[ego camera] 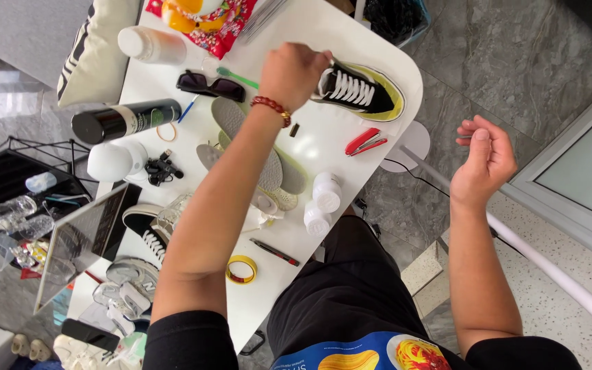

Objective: Repairing a sneaker by applying adhesive and masking tape to the sole.

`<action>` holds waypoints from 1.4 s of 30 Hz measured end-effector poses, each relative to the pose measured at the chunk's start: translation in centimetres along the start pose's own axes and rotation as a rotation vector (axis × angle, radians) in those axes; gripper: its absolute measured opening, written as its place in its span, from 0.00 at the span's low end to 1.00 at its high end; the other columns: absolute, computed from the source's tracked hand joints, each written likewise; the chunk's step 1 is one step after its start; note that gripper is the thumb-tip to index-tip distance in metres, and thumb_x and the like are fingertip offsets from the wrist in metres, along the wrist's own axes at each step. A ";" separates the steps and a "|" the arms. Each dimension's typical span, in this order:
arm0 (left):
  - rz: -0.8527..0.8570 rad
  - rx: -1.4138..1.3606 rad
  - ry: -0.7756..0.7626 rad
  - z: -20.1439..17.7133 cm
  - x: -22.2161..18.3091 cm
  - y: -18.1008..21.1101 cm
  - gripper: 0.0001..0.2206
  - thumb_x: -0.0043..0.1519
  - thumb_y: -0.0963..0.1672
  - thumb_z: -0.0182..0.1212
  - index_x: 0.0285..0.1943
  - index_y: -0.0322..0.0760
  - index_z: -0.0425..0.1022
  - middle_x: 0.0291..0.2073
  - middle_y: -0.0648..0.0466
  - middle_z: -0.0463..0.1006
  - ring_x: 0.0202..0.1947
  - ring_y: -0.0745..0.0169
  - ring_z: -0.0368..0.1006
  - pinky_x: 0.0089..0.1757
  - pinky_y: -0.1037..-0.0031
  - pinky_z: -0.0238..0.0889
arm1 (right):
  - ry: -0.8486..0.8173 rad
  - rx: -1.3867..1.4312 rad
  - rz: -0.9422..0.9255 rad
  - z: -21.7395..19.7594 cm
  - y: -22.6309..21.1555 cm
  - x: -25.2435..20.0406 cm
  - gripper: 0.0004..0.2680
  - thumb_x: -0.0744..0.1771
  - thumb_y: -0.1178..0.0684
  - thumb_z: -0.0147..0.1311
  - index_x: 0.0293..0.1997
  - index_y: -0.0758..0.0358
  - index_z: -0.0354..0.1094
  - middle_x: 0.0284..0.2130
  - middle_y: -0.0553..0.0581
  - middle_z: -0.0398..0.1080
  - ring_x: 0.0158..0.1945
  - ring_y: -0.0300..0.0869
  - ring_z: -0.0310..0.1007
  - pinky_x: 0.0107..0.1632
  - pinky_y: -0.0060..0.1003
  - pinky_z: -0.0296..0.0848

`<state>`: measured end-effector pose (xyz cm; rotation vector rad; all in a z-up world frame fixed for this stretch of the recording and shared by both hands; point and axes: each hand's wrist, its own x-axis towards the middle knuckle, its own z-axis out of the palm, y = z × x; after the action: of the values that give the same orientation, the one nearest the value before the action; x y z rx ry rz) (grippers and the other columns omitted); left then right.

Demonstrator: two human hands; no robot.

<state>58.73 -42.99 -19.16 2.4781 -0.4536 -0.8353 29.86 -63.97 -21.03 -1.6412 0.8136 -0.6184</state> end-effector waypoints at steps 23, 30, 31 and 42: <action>-0.313 -0.011 0.901 21.7 -58.5 -25.3 0.18 0.55 0.36 0.63 0.55 0.33 0.70 0.48 0.45 0.74 0.53 0.43 0.71 0.58 0.51 0.61 | -2.245 -0.755 -0.117 11.7 14.4 -38.9 0.09 0.67 0.51 0.51 0.48 0.58 0.75 0.47 0.58 0.75 0.52 0.53 0.72 0.54 0.48 0.69; -0.511 0.178 0.857 29.5 -62.4 -33.9 0.22 0.59 0.46 0.63 0.61 0.34 0.69 0.61 0.43 0.67 0.65 0.44 0.62 0.63 0.47 0.50 | -2.422 -0.682 -0.254 19.6 20.6 -50.5 0.09 0.66 0.51 0.53 0.49 0.60 0.74 0.46 0.59 0.75 0.51 0.53 0.73 0.53 0.48 0.70; -0.515 0.161 0.839 29.5 -62.5 -33.7 0.21 0.60 0.47 0.62 0.62 0.36 0.70 0.61 0.44 0.67 0.66 0.45 0.61 0.64 0.48 0.50 | -2.426 -0.678 -0.238 19.5 20.9 -52.1 0.10 0.66 0.51 0.54 0.49 0.60 0.74 0.46 0.60 0.75 0.51 0.53 0.73 0.53 0.48 0.70; -0.587 0.149 0.845 29.1 -62.2 -33.1 0.25 0.64 0.53 0.56 0.68 0.40 0.70 0.72 0.40 0.58 0.74 0.42 0.49 0.67 0.45 0.37 | -2.452 -0.679 -0.398 22.2 20.0 -55.4 0.11 0.65 0.51 0.57 0.50 0.62 0.73 0.45 0.62 0.76 0.49 0.54 0.75 0.52 0.47 0.71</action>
<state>-1.79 2.57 -27.80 2.8341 0.5415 0.1299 8.59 -9.32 -43.89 -1.7098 -1.2455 1.5408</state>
